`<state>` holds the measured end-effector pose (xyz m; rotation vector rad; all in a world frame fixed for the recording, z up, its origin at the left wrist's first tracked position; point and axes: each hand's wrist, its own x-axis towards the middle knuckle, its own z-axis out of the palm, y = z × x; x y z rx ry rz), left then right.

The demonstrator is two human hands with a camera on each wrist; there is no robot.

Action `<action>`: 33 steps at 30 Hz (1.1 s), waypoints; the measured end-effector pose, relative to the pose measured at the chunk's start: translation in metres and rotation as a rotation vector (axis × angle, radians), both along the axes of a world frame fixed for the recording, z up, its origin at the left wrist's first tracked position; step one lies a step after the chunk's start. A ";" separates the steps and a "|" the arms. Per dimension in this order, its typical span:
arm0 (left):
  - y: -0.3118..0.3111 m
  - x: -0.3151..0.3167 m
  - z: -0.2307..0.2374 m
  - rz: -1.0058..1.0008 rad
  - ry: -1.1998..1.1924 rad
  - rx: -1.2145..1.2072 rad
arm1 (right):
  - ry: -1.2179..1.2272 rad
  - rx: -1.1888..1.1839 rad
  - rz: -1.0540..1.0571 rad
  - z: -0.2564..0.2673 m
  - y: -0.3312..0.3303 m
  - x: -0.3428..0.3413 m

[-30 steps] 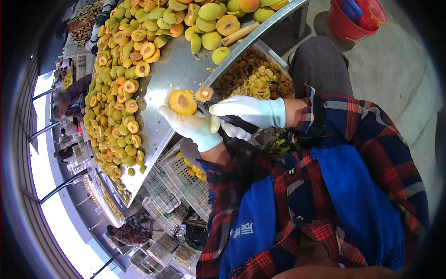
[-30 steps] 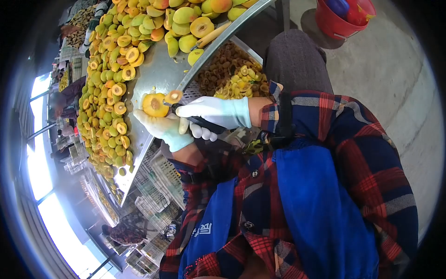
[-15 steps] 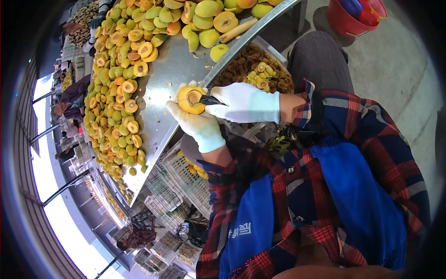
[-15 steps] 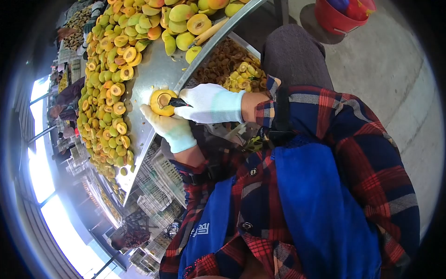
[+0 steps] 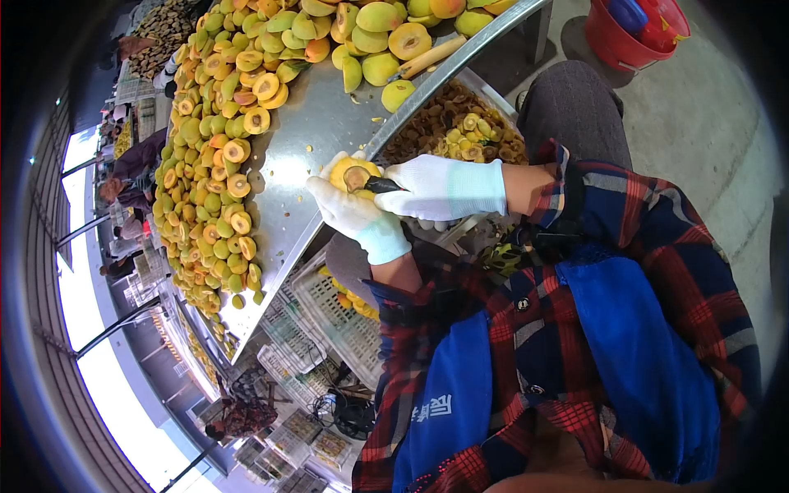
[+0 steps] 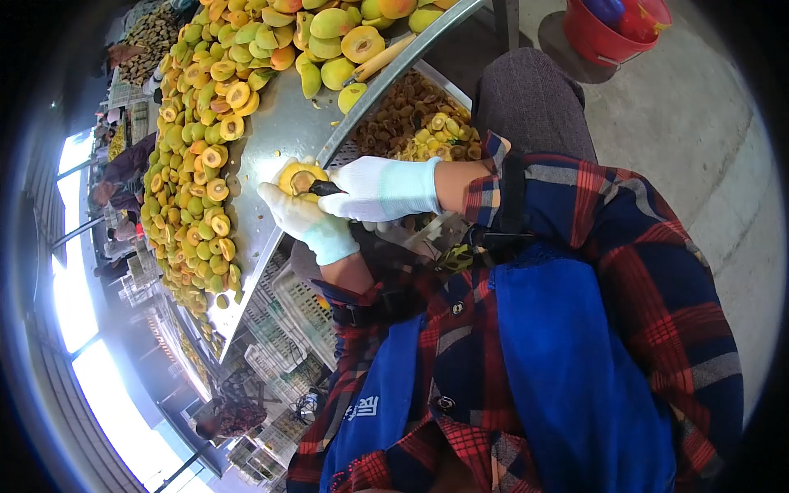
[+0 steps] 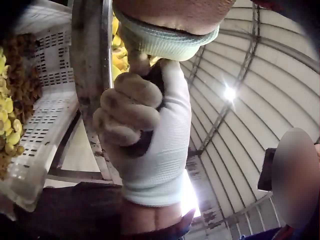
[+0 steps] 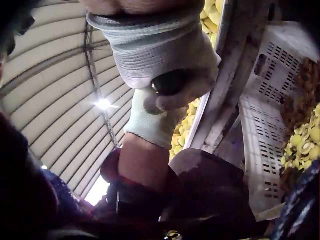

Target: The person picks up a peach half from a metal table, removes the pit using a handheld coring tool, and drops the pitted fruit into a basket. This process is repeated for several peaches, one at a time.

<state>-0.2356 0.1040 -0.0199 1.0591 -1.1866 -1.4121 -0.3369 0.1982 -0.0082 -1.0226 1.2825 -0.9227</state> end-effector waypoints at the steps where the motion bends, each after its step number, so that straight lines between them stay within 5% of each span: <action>1: -0.004 0.004 -0.004 0.001 0.000 0.000 | 0.000 0.000 0.001 0.004 0.000 -0.003; 7: -0.007 0.020 -0.003 -0.178 -0.268 -0.200 | -0.127 0.108 0.226 -0.008 -0.004 -0.017; 10: -0.010 0.021 -0.001 -0.218 -0.261 -0.218 | -0.557 0.109 0.290 -0.017 -0.004 -0.012; 12: -0.008 0.018 -0.004 -0.117 -0.020 -0.005 | -0.434 0.086 0.215 -0.009 -0.003 -0.002; 15: -0.009 0.019 -0.009 -0.135 0.041 0.085 | -0.426 0.125 0.188 -0.015 -0.006 0.002; 17: -0.009 0.024 -0.007 -0.189 0.110 0.133 | -0.785 0.084 0.330 -0.017 -0.007 -0.005; 19: -0.011 0.027 -0.005 -0.345 0.252 0.229 | -0.763 0.114 0.349 -0.017 -0.007 -0.003; 21: -0.014 0.028 -0.008 -0.365 0.264 0.213 | -0.338 0.067 0.272 -0.011 -0.006 0.002; 25: -0.022 0.035 -0.025 -0.418 0.290 0.203 | -0.144 0.002 0.199 -0.021 -0.007 0.012; 27: -0.040 0.046 -0.030 -0.535 0.506 0.426 | 0.052 -0.121 0.151 -0.024 -0.001 0.014; 32: -0.057 0.102 -0.004 -0.110 0.231 0.144 | -0.648 0.342 -0.048 -0.042 0.008 0.020; 33: -0.067 0.135 -0.004 -0.109 0.186 0.076 | -0.510 0.333 -0.127 -0.046 0.010 0.018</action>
